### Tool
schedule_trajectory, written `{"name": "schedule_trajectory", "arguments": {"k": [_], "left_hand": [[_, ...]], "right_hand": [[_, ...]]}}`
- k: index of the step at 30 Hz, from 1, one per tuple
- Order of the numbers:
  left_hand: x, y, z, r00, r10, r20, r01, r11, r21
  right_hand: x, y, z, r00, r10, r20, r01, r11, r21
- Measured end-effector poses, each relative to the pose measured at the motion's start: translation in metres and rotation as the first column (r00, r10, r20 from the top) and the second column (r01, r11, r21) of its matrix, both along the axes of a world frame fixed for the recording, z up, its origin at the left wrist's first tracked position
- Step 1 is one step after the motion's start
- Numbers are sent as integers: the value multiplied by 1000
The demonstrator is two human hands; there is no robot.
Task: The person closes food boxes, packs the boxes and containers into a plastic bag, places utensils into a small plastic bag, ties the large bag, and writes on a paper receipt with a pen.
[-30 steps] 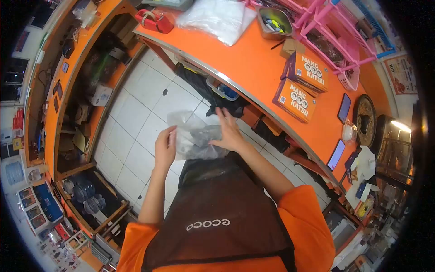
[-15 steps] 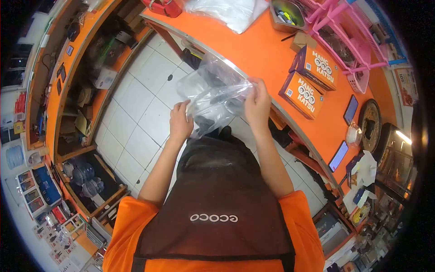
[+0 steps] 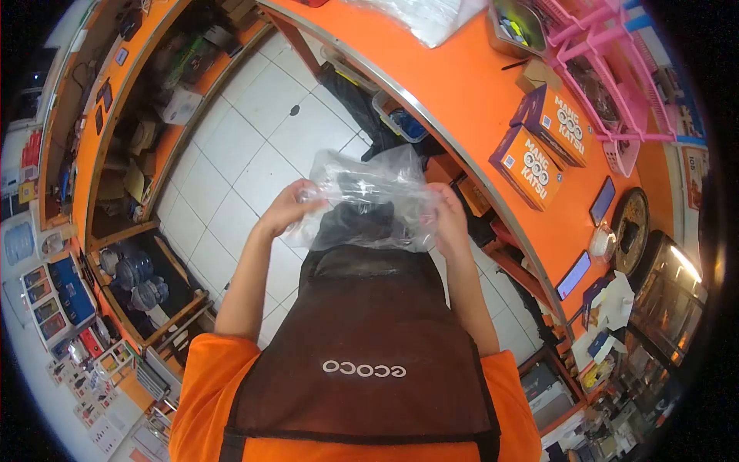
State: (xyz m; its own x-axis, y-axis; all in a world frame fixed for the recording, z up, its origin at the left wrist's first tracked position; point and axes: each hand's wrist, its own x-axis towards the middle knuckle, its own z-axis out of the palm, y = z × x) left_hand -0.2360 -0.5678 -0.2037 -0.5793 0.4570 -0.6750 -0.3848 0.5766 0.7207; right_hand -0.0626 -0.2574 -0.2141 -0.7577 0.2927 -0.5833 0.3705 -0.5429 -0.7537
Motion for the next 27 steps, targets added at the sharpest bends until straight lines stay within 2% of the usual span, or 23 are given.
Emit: {"name": "schedule_trajectory", "arguments": {"k": [1, 2, 5, 6, 7, 8, 9, 11, 12, 13, 14, 15, 16, 17, 18, 20, 21, 23, 24, 26, 27], "left_hand": [[0, -3, 10, 968, -216, -130, 202, 973, -113], [-4, -10, 17, 915, -378, -145, 339, 911, -235], [0, -32, 15, 771, -492, -405, 393, 868, -304], [1, -34, 20, 758, -519, -394, 399, 848, -348], [2, -36, 27, 746, -546, -383, 405, 827, -389], [4, -39, 31, 733, -571, -369, 410, 805, -430], [9, -48, 23, 748, -554, -366, 404, 817, -412], [19, -67, -6, 774, -520, -362, 387, 841, -379], [24, -66, -12, 906, -358, -225, 283, 909, -306], [28, -63, -17, 981, -181, -66, 159, 955, -252], [33, -61, -23, 995, -1, 105, 24, 975, -220], [38, -53, -21, 950, 221, 219, -216, 975, -50], [44, -42, -17, 842, 398, 364, -457, 885, 89], [46, -35, -15, 682, 510, 524, -674, 716, 181], [43, -31, -16, 611, 525, 592, -743, 639, 200], [32, -58, -53, 613, 332, 717, -727, 591, 348], [29, -69, -66, 611, 229, 758, -723, 552, 416], [21, -65, -45, 770, 96, 631, -446, 788, 424], [18, -62, -31, 824, 8, 567, -284, 871, 400], [18, -61, -13, 775, -152, 613, -165, 888, 429], [18, -61, -5, 740, -231, 632, -104, 889, 446]], "right_hand": [[-5, 9, 3, 1000, -26, 12, 26, 1000, -9], [-7, 15, 6, 998, -53, 25, 53, 998, -18], [-9, 24, 11, 965, 261, 10, -255, 934, 249], [-8, 20, 17, 941, 339, 10, -289, 787, 545], [-5, 11, 25, 911, 410, 35, -280, 555, 783], [-1, 12, 23, 889, 449, 88, -293, 411, 863], [3, 12, 21, 871, 471, 142, -289, 256, 922], [16, 25, -12, 847, 468, 251, -396, 240, 886], [16, 24, -18, 863, 412, 292, -406, 221, 887], [19, 22, -22, 876, 353, 330, -416, 205, 886], [23, 19, -27, 885, 289, 365, -427, 191, 884], [28, 14, -32, 899, 310, 309, -426, 457, 781], [34, 7, -34, 917, 311, 252, -399, 685, 609], [38, 4, -36, 936, 292, 197, -348, 854, 386], [41, 4, -32, 919, 347, 186, -382, 899, 215], [41, 7, -18, 883, 451, 133, -434, 890, -138], [39, 10, -11, 933, 358, 29, -347, 920, -182], [30, 19, 5, 977, 139, -162, -182, 938, -296], [21, 22, 16, 982, 63, -180, -115, 946, -301], [6, 27, 33, 972, -98, -215, 25, 949, -316], [10, 32, 25, 962, -97, -255, -11, 920, -393]]}}
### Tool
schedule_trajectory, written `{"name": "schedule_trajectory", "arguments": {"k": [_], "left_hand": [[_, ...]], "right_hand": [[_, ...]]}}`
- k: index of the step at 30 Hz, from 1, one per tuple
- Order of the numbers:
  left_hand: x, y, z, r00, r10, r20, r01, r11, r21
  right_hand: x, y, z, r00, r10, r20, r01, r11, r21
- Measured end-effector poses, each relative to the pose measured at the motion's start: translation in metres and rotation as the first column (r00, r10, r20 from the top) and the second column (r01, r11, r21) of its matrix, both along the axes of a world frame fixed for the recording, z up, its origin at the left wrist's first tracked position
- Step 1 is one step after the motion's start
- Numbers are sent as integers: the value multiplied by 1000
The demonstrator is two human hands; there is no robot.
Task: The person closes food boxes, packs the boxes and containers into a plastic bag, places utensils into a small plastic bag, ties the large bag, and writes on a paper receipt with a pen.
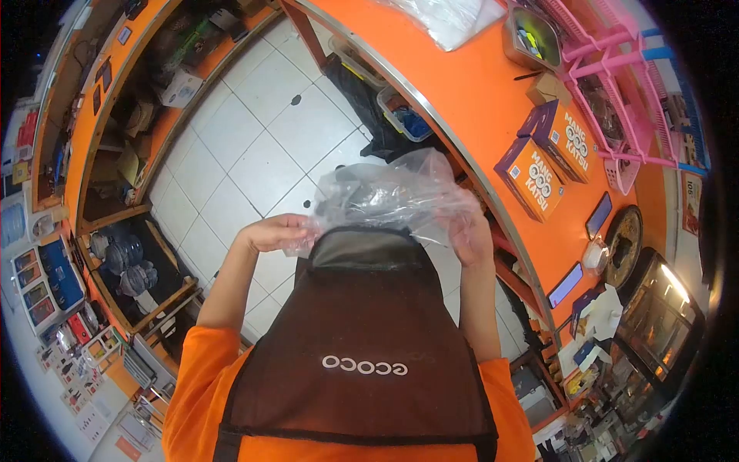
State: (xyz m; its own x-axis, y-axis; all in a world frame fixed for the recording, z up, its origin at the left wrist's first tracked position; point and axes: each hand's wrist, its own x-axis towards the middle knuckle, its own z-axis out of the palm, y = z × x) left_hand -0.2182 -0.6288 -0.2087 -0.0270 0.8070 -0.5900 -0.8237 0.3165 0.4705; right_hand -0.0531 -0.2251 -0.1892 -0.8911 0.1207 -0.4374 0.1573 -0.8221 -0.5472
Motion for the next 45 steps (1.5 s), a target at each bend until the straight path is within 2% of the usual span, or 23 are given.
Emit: {"name": "schedule_trajectory", "arguments": {"k": [2, 5, 7, 10, 11, 14, 15, 16, 18, 19, 22, 23, 26, 28, 30, 33, 36, 37, 39, 41, 42, 43, 45], "left_hand": [[-1, -3, 11, 991, 133, 10, -133, 991, 33], [-6, 9, 33, 875, 471, 116, -485, 854, 187], [-17, 25, 50, 720, 661, 213, -690, 647, 323], [-35, 32, 53, 696, 266, 667, -698, 473, 538], [-37, 34, 58, 692, 259, 674, -697, 482, 531], [-36, 21, 78, 885, 413, 217, -466, 778, 421], [-36, 14, 76, 926, 375, 36, -360, 852, 380], [-38, 26, 90, 947, 262, -185, -187, 919, 347], [-44, 53, 121, 819, -14, -573, 139, 975, 175], [-45, 60, 127, 816, -50, -576, 95, 994, 47], [-35, 91, 141, 387, -72, -919, -304, 931, -201], [-32, 98, 134, 259, 53, -964, -420, 906, -63], [-34, 102, 130, -32, 145, -989, -451, 881, 144], [-40, 104, 142, -234, 47, -971, -311, 943, 121], [-54, 108, 150, -370, 80, -925, -93, 988, 122], [-65, 137, 176, -523, -148, -840, -81, 989, -124], [-88, 163, 170, -312, -175, -934, -122, 982, -143], [-95, 176, 173, -339, -167, -926, -132, 983, -129], [-103, 207, 179, -379, -157, -912, -149, 983, -107], [-126, 238, 168, -337, -113, -935, -95, 992, -85], [-135, 251, 162, -318, -88, -944, -70, 995, -69], [-143, 262, 157, -259, -73, -963, -48, 997, -63], [-158, 279, 150, -138, -50, -989, 11, 999, -52]], "right_hand": [[11, 15, -22, 994, 34, -101, -50, 986, -161], [-3, -7, 35, 928, 154, 339, -178, 983, 38], [15, 1, 36, 797, 462, 390, -552, 819, 159], [34, 20, 40, 692, 645, 323, -711, 687, 152], [36, 22, 49, 818, 543, 189, -566, 818, 99], [19, 25, 92, 983, 167, -75, -174, 981, -88], [24, 33, 71, 947, -48, -317, -33, 969, -246], [24, 39, 67, 926, -98, -364, -18, 952, -305], [26, 49, 65, 917, -135, -376, -20, 925, -380], [25, 53, 66, 915, -145, -377, -19, 917, -399], [23, 61, 74, 912, -141, -384, -39, 904, -425], [23, 63, 77, 912, -133, -389, -51, 903, -427], [23, 71, 87, 922, -109, -370, -66, 900, -430], [22, 76, 91, 960, -130, -247, 30, 927, -373], [27, 84, 86, 946, -300, 123, 305, 952, -22], [21, 100, 84, 983, -179, 43, 178, 983, 36], [2, 110, 106, 992, -116, 43, 100, 956, 275], [-6, 120, 112, 981, -178, 79, 117, 861, 495], [-19, 142, 128, 942, -315, 117, 76, 540, 838], [-50, 115, 179, 868, -454, -198, 250, 56, 967], [-67, 96, 196, 811, -452, -371, 310, -206, 928], [-80, 81, 200, 904, -218, -367, 353, -101, 930], [-118, 58, 198, 976, 195, -101, 84, 97, 992]]}}
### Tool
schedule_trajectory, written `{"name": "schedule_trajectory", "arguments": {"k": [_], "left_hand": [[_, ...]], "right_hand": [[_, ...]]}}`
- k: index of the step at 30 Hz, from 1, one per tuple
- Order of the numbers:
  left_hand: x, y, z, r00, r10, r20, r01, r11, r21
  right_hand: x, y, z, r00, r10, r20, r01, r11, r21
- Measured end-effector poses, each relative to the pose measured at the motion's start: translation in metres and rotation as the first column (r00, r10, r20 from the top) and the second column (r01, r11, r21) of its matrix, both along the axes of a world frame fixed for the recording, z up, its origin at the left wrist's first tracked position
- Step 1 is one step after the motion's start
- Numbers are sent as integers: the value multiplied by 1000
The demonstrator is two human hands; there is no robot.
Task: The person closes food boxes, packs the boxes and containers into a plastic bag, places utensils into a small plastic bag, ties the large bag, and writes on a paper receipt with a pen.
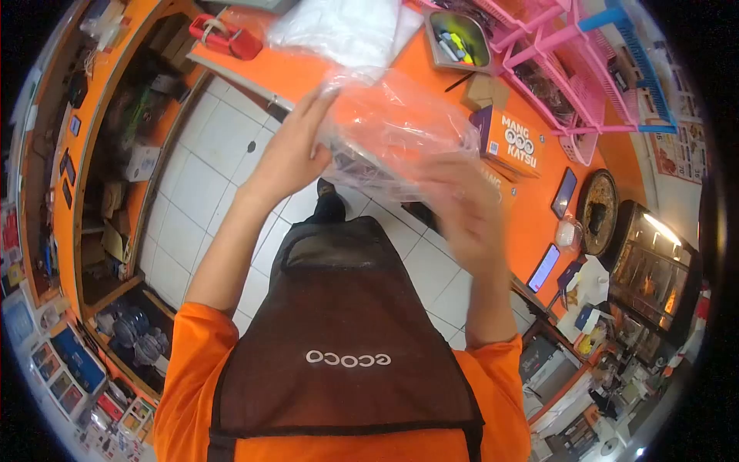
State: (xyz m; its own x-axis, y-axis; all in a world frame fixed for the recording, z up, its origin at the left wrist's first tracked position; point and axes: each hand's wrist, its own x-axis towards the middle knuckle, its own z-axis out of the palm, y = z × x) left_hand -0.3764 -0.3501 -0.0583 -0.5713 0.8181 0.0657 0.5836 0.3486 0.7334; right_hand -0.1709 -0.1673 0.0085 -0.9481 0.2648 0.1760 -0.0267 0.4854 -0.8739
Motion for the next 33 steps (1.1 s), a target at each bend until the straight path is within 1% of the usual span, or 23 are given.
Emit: {"name": "schedule_trajectory", "arguments": {"k": [1, 2, 3, 4, 5, 7, 8, 9, 10, 11, 14, 16, 17, 18, 21, 22, 24, 27, 28, 30, 31, 33], "left_hand": [[-8, 5, 3, 999, -26, 24, 27, 999, -28], [-14, 8, 7, 997, -52, 51, 55, 997, -55], [-21, 10, 9, 994, -78, 82, 85, 993, -85], [-32, 9, 5, 988, -143, 53, 147, 985, -95], [-40, 9, 6, 983, -165, 75, 172, 980, -95], [-54, 10, 9, 971, -210, 115, 221, 970, -96], [-62, 11, 7, 971, -178, 162, 194, 977, -92], [-68, 13, 5, 966, -150, 212, 172, 981, -89], [-75, 17, 3, 958, -125, 258, 151, 985, -87], [-81, 20, -1, 957, -134, 256, 154, 986, -60], [-91, 24, -7, 945, -138, 297, 157, 987, -41], [-98, 29, -4, 923, -132, 363, 174, 981, -85], [-102, 32, -5, 921, -154, 359, 197, 977, -87], [-106, 34, -7, 919, -173, 355, 218, 972, -89], [-117, 39, -16, 918, -206, 338, 259, 958, -121], [-118, 41, -17, 920, -210, 331, 267, 953, -139], [-116, 44, -17, 932, -149, 331, 213, 963, -166], [-107, 51, -7, 931, -33, 364, 103, 980, -172], [-105, 54, -5, 924, 9, 382, 60, 984, -167], [-107, 53, -17, 976, -66, 208, 104, 978, -181], [-107, 51, -21, 988, -103, 118, 125, 973, -193], [-104, 51, -21, 990, -98, 104, 117, 974, -192]], "right_hand": [[-25, 3, -12, 945, 186, 270, -173, 982, -70], [-42, 15, -53, 966, 63, 250, -88, 992, 92], [-59, 28, -103, 975, -56, 215, 1, 969, 246], [-77, 53, -137, 942, -258, 216, 110, 843, 527], [-87, 74, -154, 883, -443, 157, 177, 624, 761], [-95, 85, -155, 893, -414, 175, 170, 672, 720], [-94, 88, -156, 894, -405, 189, 168, 697, 697], [-91, 80, -138, 911, -287, 297, 78, 827, 557], [-89, 64, -103, 914, -154, 376, -6, 920, 392], [-87, 54, -76, 907, -8, 422, -89, 974, 208], [-56, 74, -41, 883, -220, 414, 103, 953, 286], [-47, 119, -20, 739, -368, 564, 268, 929, 255], [-27, 153, -33, 745, -378, 549, 103, 879, 466], [-5, 179, -55, 753, -382, 535, -70, 763, 643], [13, 204, -88, 653, -433, 622, -273, 631, 726], [12, 211, -94, 709, -384, 591, -270, 627, 731], [9, 224, -103, 808, -277, 519, -262, 621, 739], [9, 242, -106, 814, -169, 556, -321, 666, 673], [8, 243, -102, 813, -176, 555, -298, 694, 656], [7, 236, -84, 808, -190, 557, -249, 747, 616], [5, 229, -70, 774, -221, 593, -229, 776, 588], [-4, 212, -36, 698, -275, 661, -180, 826, 534]]}}
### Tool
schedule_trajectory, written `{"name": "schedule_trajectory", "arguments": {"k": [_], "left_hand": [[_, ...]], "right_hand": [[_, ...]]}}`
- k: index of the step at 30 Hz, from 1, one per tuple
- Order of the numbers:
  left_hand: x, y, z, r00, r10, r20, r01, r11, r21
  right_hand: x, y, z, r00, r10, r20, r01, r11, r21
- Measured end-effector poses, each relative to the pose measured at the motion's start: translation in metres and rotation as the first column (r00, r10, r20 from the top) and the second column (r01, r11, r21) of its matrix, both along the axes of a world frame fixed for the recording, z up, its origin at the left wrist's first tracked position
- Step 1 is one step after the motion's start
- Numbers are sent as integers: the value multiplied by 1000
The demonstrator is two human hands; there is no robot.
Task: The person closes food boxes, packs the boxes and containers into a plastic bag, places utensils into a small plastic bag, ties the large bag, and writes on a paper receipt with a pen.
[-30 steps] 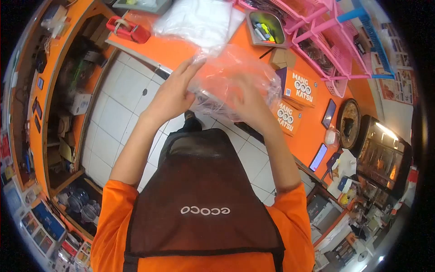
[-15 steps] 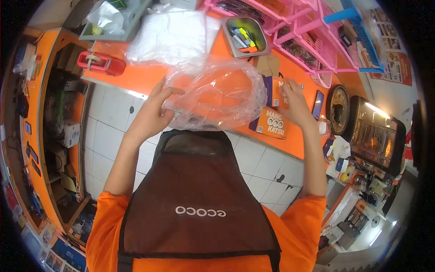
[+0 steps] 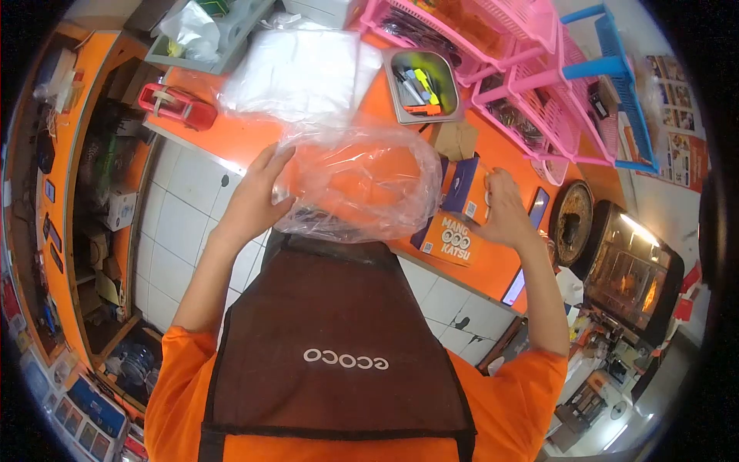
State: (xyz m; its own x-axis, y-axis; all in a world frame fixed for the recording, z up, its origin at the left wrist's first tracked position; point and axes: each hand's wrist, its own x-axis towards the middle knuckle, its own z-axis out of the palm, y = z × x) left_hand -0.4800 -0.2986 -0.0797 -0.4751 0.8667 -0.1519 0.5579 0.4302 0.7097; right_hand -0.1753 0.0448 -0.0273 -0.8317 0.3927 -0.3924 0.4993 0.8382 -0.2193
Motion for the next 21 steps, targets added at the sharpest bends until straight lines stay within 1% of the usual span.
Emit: {"name": "schedule_trajectory", "arguments": {"k": [3, 5, 6, 9, 12, 13, 15, 16, 18, 19, 21], "left_hand": [[9, 3, 6, 1000, 7, 30, -6, 1000, -28], [15, 8, 7, 999, -2, 47, 5, 999, -52], [17, 10, 4, 999, -12, 46, 14, 998, -61], [24, 15, 6, 999, -29, 41, 32, 997, -73], [25, 14, 0, 1000, -13, 23, 14, 999, -35], [25, 12, -4, 1000, -1, 13, 2, 1000, -15], [26, 8, -11, 997, -20, -81, 25, 998, 50], [28, 5, -15, 992, -27, -126, 37, 996, 81], [42, 2, -31, 998, -64, 26, 64, 998, 7], [50, 1, -38, 992, -76, 102, 79, 996, -28], [61, -1, -46, 985, -97, 144, 84, 992, 96]], "right_hand": [[-17, -32, 47, 990, 29, -135, -34, 999, -37], [-49, -59, 78, 983, 53, -175, -76, 989, -130], [-64, -72, 83, 978, 62, -197, -97, 980, -174], [-101, -103, 60, 850, 222, -478, -301, 949, -94], [-131, -126, 18, 928, 198, -315, -281, 928, -244], [-135, -130, 2, 928, 210, -307, -283, 935, -214], [-142, -135, -30, 928, 234, -291, -287, 945, -154], [-146, -134, -45, 950, 160, -266, -220, 952, -211], [-155, -132, -68, 980, 14, -199, -77, 946, -316], [-162, -134, -76, 975, -104, -195, 38, 948, -315], [-178, -144, -91, 924, -334, -186, 265, 910, -318]]}}
